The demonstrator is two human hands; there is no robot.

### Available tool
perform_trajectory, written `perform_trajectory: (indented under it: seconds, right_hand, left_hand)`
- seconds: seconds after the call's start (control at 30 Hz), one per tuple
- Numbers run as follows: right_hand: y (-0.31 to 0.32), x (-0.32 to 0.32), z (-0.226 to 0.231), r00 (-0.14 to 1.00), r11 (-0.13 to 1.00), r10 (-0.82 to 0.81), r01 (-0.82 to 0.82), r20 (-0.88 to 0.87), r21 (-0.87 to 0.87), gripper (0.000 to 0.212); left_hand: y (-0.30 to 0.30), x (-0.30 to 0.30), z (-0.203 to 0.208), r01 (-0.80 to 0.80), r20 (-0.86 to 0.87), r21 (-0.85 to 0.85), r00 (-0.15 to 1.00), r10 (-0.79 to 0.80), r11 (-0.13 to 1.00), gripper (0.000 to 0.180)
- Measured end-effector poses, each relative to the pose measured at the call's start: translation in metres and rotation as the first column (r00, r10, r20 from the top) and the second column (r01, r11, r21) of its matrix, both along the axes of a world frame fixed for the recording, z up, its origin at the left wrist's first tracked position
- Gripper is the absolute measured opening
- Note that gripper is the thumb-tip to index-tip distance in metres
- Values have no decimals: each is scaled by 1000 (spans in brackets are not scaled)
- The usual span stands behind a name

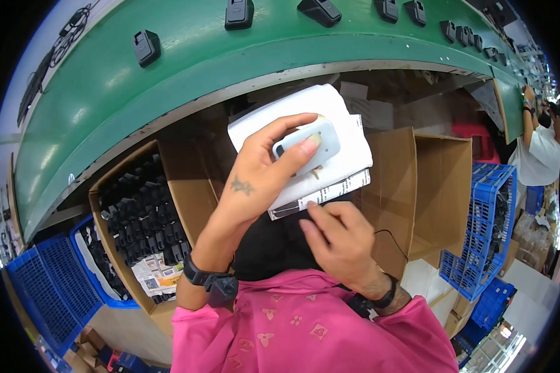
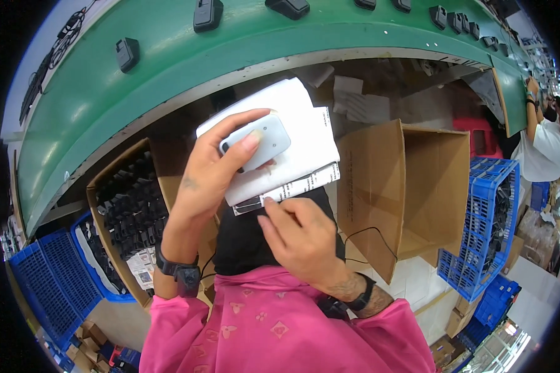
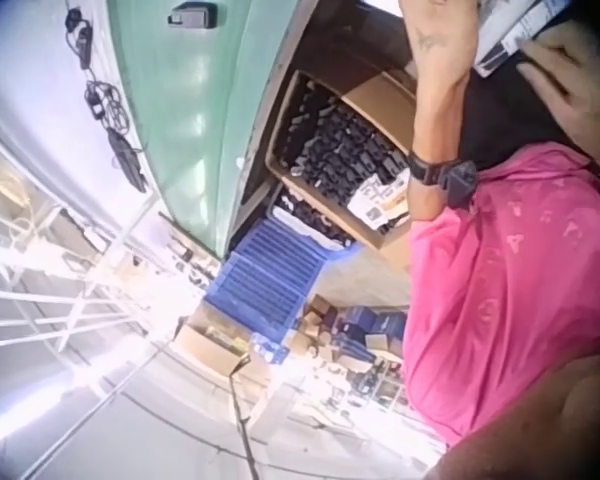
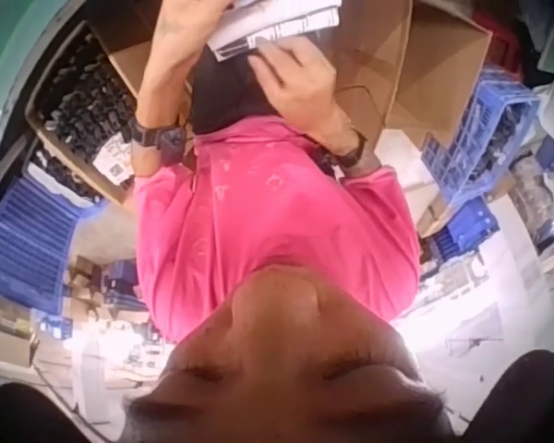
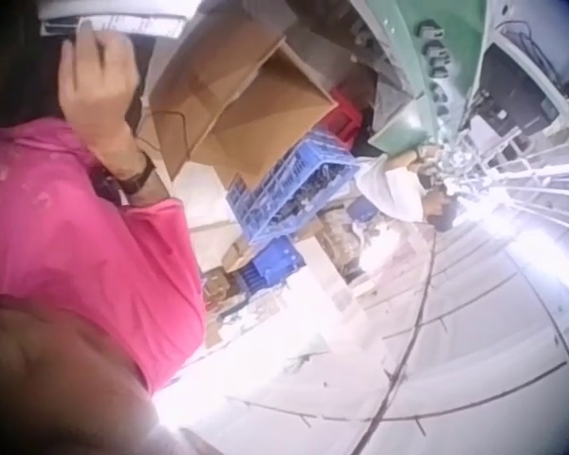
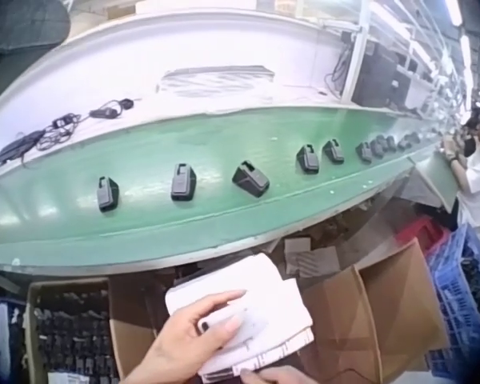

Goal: The person picks up a mouse from a box, peels a sticker from a sheet, and presses it onto the bottom of the mouse. After repeating this for a second sticker, the person places the mouse onto a conveyor belt and reaches for another one.

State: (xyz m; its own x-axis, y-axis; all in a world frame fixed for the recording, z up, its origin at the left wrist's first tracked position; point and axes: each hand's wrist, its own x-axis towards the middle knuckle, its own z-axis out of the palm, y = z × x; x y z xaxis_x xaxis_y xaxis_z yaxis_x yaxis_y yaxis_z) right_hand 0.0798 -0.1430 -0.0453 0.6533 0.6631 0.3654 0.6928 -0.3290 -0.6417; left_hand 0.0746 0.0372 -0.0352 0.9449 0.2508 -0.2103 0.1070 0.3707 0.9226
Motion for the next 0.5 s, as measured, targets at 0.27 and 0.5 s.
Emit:
perform_trajectory:
  seconds: [0.27,0.5]
  right_hand:
    - [5,-2,-30,988,1000,15,-16,156,5,29]
    - [3,2,-31,981,996,85,-84,174,-14,19]
  left_hand:
    - [-5,4,-10,-26,-74,-37,997,23,999,42]
    - [-7,3,-19,-55,-38,-37,998,54,998,39]
